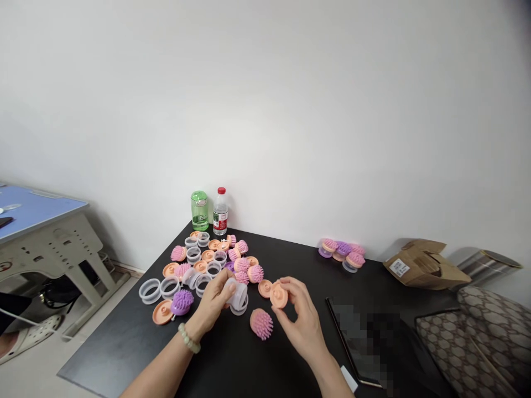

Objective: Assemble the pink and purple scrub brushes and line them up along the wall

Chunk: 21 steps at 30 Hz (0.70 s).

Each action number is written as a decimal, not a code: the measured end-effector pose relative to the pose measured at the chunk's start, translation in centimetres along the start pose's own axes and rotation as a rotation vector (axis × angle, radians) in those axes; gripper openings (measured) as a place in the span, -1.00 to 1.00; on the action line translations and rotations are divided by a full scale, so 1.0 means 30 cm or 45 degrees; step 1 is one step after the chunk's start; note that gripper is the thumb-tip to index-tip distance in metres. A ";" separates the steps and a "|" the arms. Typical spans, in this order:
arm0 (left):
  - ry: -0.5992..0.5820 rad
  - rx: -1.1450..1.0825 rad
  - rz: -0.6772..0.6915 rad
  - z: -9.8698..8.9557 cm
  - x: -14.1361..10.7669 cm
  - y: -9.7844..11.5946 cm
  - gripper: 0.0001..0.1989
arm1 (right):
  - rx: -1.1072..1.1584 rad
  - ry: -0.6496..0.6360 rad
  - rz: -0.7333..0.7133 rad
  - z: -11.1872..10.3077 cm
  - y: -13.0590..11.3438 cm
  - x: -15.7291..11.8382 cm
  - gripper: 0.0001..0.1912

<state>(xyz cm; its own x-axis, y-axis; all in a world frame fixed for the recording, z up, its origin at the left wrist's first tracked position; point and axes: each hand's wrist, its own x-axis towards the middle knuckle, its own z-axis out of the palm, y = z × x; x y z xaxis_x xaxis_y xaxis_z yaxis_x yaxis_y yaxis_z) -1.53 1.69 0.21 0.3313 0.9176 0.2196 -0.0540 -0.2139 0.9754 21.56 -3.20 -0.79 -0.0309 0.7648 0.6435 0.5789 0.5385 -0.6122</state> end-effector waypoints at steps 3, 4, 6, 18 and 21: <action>-0.263 0.285 0.190 -0.034 -0.003 0.061 -0.52 | 0.084 -0.135 0.256 -0.027 0.025 0.012 -0.70; -0.400 0.412 0.243 -0.044 -0.004 0.078 -0.52 | 0.104 -0.235 0.311 -0.040 0.030 0.016 -0.71; -0.630 0.623 0.328 -0.061 -0.004 0.095 -0.51 | 0.083 -0.459 0.375 -0.068 0.037 0.021 -0.73; -0.680 1.166 0.451 -0.105 0.012 0.021 -0.46 | -0.146 -0.620 0.283 -0.007 0.062 0.001 -0.74; -0.654 1.197 0.466 -0.091 0.014 0.018 -0.39 | -0.168 -0.566 0.242 0.030 0.050 -0.005 -0.75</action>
<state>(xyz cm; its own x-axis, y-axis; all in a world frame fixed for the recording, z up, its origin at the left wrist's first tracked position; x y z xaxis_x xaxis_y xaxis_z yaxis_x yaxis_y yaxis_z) -4.00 2.88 0.90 0.8005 0.5481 0.2423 0.4306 -0.8073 0.4037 21.70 -2.20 -2.22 -0.2428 0.9372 0.2504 0.7052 0.3478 -0.6179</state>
